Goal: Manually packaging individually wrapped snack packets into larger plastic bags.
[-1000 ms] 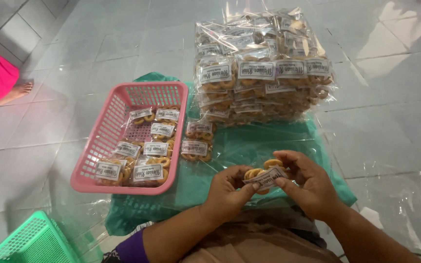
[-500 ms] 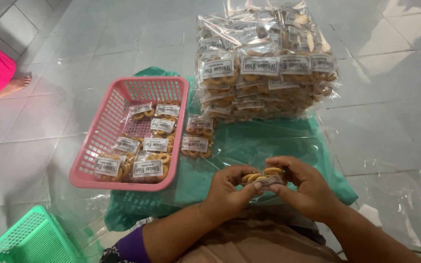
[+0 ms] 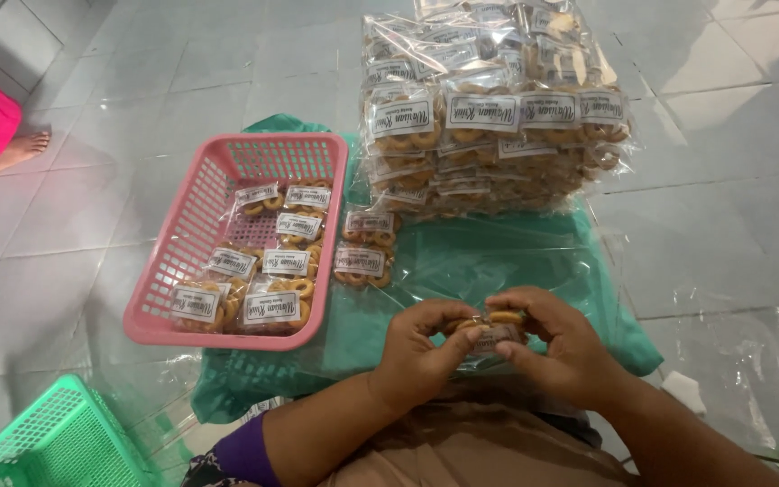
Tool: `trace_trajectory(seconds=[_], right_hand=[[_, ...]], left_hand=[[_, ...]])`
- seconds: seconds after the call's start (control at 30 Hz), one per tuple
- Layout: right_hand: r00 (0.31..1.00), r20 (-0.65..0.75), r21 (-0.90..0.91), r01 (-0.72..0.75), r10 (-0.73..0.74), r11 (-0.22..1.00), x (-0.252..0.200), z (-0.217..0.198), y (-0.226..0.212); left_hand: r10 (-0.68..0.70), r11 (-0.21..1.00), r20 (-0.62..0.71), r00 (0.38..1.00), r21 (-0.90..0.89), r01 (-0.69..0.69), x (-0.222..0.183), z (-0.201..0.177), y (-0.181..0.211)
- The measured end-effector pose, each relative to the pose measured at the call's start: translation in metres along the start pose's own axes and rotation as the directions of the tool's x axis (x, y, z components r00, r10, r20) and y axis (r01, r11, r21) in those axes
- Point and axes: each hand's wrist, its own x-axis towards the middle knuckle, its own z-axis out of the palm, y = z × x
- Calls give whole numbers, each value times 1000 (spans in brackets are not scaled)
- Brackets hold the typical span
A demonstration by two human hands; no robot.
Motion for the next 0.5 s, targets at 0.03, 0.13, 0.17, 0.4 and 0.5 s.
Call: trace_trajectory(seconds=[0.03,0.13,0.17,0.4,0.5], right_hand=[[1000,0,-1,3,-3,1000,0,0,0],[1000,-30,23,-5,6,1000,-1,1,1],[999,-48,-3,21,-22,1000,-1,1,1],[991,-135,62,-3,11,998,-5,0,8],[989,-147,51,-8,15,999,-5,1,8]], left_hand=[[2,1000,0,1000,1,-2,1,0,1],[42,999,37,998,24,-43,1,-1,2],[10,1000,56,998,9,-11,1,-1,1],[-153,929,179,972,-310,203,2,-2,-6],[-135,952,123,983,-260,163,-1,-1,-10]])
